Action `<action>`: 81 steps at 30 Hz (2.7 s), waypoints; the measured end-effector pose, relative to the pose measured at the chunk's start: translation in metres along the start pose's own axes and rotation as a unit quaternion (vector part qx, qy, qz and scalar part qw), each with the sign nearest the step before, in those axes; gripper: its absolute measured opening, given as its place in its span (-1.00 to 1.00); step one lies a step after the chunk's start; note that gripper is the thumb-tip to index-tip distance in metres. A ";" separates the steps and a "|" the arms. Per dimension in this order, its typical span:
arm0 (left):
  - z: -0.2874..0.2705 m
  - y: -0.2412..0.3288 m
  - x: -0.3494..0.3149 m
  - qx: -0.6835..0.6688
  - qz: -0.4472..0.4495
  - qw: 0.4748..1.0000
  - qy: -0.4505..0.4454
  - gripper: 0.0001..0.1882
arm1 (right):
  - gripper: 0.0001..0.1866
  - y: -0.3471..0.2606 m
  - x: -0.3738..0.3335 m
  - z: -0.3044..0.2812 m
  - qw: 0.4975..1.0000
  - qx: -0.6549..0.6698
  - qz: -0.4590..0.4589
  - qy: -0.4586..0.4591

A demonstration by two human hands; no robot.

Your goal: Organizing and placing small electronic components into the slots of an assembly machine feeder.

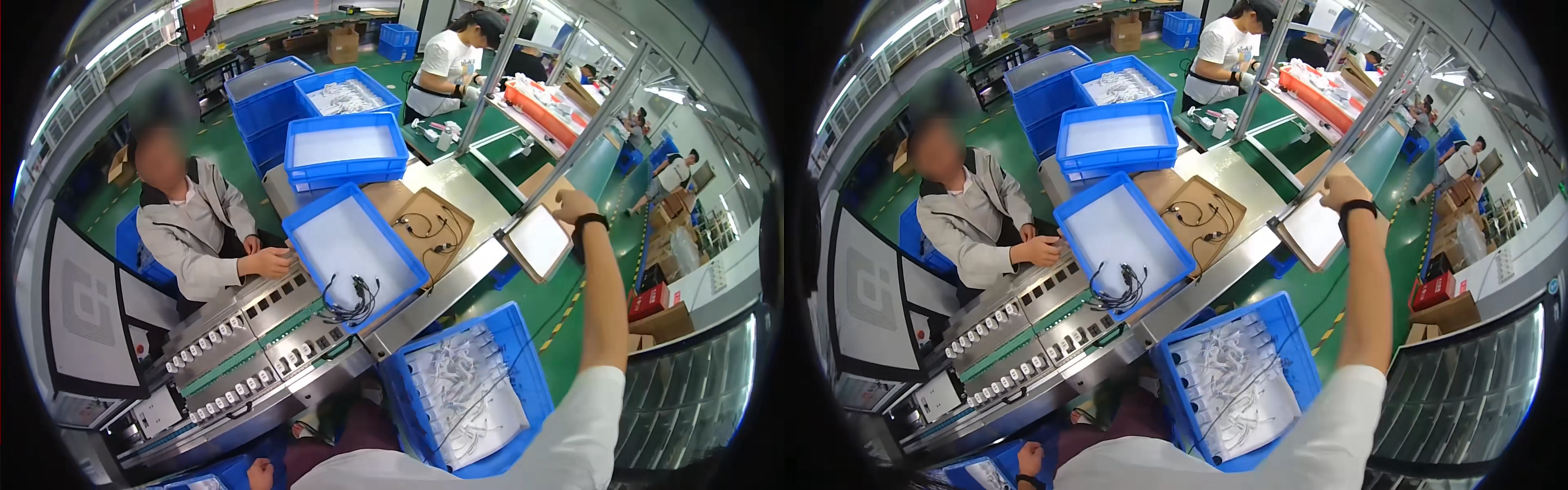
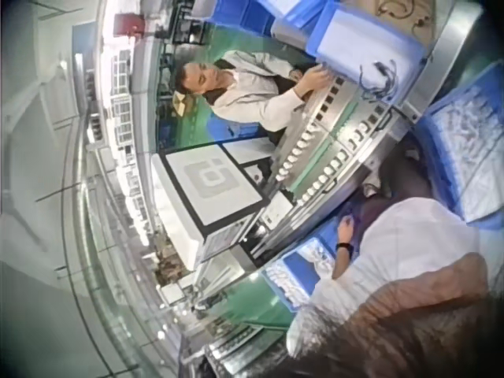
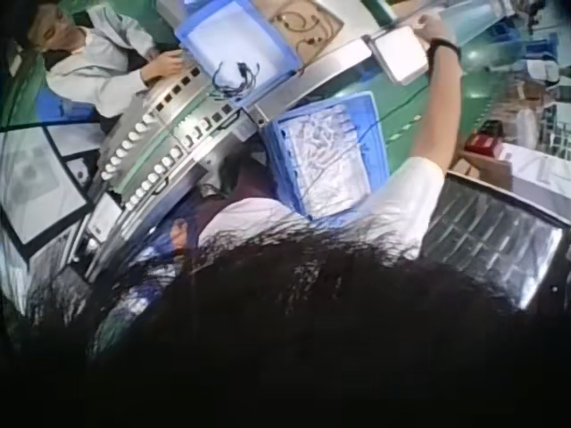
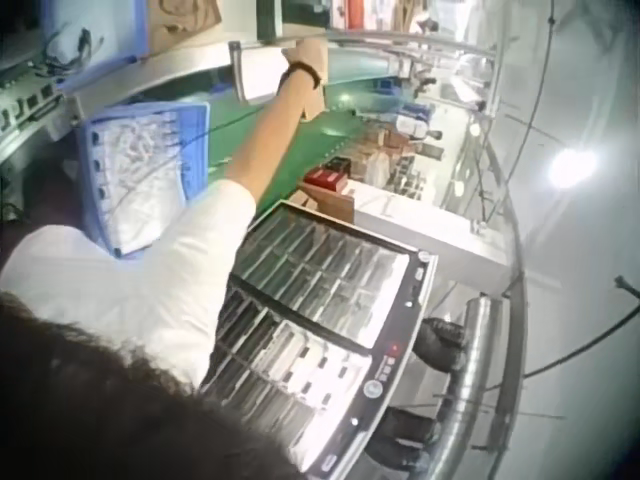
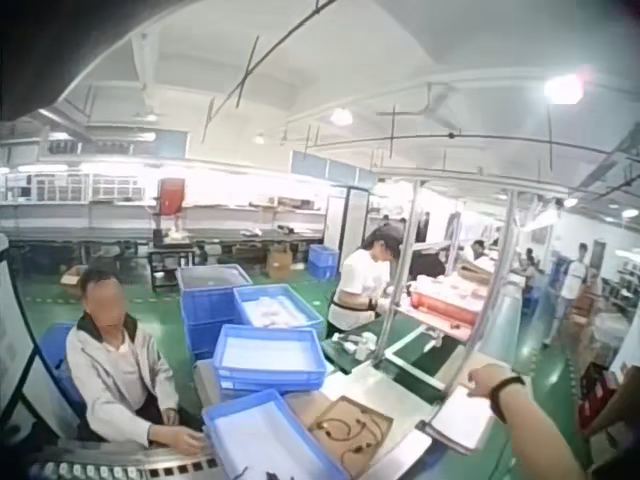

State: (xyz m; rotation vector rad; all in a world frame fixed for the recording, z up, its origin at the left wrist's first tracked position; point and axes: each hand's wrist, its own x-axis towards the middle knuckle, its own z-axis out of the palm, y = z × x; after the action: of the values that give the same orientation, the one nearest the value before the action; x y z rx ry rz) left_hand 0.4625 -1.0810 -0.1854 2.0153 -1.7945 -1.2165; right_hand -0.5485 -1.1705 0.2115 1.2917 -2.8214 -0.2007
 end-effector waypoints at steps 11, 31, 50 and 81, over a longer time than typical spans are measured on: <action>0.009 0.107 -0.067 0.128 -0.051 0.990 0.020 -0.75 | -0.52 -0.158 0.141 0.359 0.984 0.177 0.009 -0.029; 0.037 0.151 -0.077 0.130 -0.100 0.986 -0.017 -0.75 | -0.67 -0.222 0.150 0.374 0.930 0.296 0.218 -0.014; 0.042 0.173 -0.084 0.131 -0.119 0.984 -0.027 -0.75 | -0.65 -0.259 0.171 0.354 0.964 0.264 0.007 -0.001; 0.054 0.174 -0.061 0.095 -0.123 0.986 -0.057 -0.75 | -0.72 -0.281 0.151 0.317 0.957 0.125 -0.262 0.015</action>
State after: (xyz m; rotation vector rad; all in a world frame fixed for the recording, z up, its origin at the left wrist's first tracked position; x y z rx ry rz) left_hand 0.3004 -1.0504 -0.0858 2.3784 -1.8175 -1.2925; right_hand -0.4625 -1.4339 -0.1434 2.0571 -2.4731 0.1745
